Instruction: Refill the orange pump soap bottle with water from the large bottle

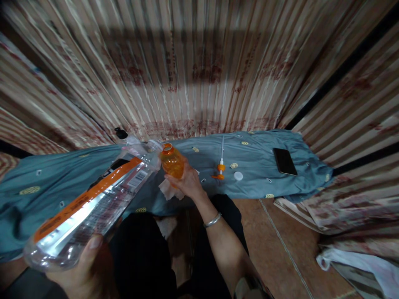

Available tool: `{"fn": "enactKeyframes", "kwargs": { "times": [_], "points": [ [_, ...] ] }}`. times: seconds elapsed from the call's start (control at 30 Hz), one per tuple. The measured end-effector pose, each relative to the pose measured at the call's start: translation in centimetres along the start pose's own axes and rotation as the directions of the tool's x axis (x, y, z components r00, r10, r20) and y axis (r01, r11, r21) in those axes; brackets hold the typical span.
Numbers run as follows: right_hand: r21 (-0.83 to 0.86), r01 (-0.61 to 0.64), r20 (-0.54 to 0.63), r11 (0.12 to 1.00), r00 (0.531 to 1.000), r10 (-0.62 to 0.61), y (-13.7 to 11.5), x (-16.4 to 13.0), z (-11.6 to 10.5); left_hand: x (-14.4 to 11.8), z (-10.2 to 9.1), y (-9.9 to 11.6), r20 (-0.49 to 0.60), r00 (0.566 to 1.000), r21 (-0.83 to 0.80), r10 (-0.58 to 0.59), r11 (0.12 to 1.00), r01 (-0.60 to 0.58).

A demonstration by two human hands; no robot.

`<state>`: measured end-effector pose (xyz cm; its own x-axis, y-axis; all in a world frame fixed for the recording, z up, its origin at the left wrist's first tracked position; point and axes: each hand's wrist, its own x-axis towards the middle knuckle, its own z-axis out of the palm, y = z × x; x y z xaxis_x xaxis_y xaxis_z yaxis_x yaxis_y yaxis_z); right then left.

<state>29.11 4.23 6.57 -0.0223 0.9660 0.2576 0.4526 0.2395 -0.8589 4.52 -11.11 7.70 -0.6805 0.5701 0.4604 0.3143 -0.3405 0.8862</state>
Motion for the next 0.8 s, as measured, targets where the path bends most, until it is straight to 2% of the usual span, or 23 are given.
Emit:
{"fn": "enactKeyframes", "kwargs": {
  "times": [0.2,0.47,0.8],
  "points": [
    [0.002,-0.009,-0.008,1.000,1.000,0.009,0.47,-0.07,0.22,0.19,-0.50,-0.38,-0.062,0.995,-0.069,-0.079,0.995,0.075],
    [0.021,-0.031,0.017,0.999,0.999,0.031,0.33,0.00,0.20,0.61,-0.04,-0.27,-0.054,0.998,-0.095,-0.036,0.995,0.031],
    [0.002,-0.031,0.026,1.000,0.999,0.031,0.19,-0.06,0.21,0.30,0.08,0.17,-0.038,0.998,-0.106,-0.053,0.993,0.049]
  ]
}}
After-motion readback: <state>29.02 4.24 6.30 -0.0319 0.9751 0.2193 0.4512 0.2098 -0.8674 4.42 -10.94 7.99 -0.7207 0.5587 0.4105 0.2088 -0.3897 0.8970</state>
